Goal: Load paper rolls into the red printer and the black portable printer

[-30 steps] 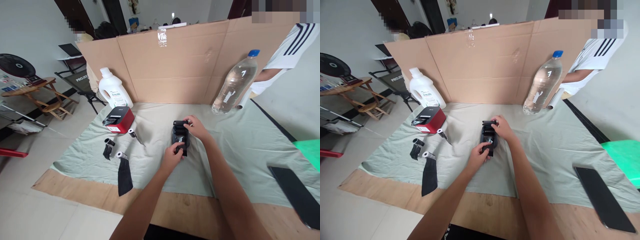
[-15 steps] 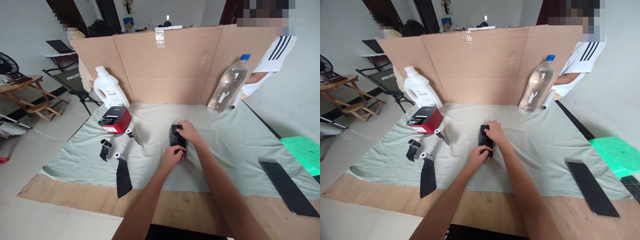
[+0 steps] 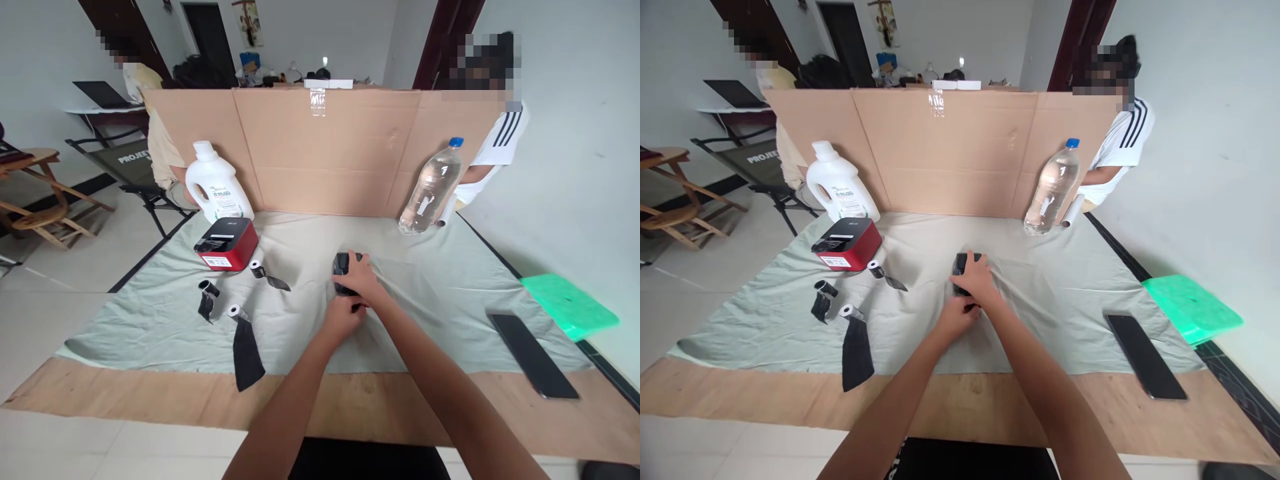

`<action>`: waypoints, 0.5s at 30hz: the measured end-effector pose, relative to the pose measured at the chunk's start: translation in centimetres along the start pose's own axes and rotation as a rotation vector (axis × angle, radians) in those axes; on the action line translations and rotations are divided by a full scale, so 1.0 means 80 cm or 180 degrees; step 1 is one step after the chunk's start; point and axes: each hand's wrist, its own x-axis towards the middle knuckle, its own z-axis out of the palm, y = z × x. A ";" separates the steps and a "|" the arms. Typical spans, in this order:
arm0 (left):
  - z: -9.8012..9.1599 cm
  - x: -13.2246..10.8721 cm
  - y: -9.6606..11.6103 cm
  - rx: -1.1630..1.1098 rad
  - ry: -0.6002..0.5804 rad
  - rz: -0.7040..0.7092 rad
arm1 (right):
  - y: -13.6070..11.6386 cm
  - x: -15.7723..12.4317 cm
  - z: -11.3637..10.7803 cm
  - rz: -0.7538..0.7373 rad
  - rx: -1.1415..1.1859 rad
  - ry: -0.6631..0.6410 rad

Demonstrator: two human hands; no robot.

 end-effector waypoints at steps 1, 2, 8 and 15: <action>0.000 -0.002 0.002 0.0233 -0.0041 0.0101 | -0.002 -0.006 0.003 0.0012 -0.0022 0.0107; 0.001 -0.004 0.004 0.0434 -0.0095 0.0203 | -0.002 -0.009 0.004 0.0006 -0.0010 0.0190; 0.006 -0.011 0.010 0.0654 -0.0516 0.0892 | 0.084 0.011 -0.044 0.0040 0.0428 0.0681; 0.007 -0.012 0.011 0.0631 -0.0580 0.0900 | 0.235 0.031 -0.113 0.0879 0.0018 0.1003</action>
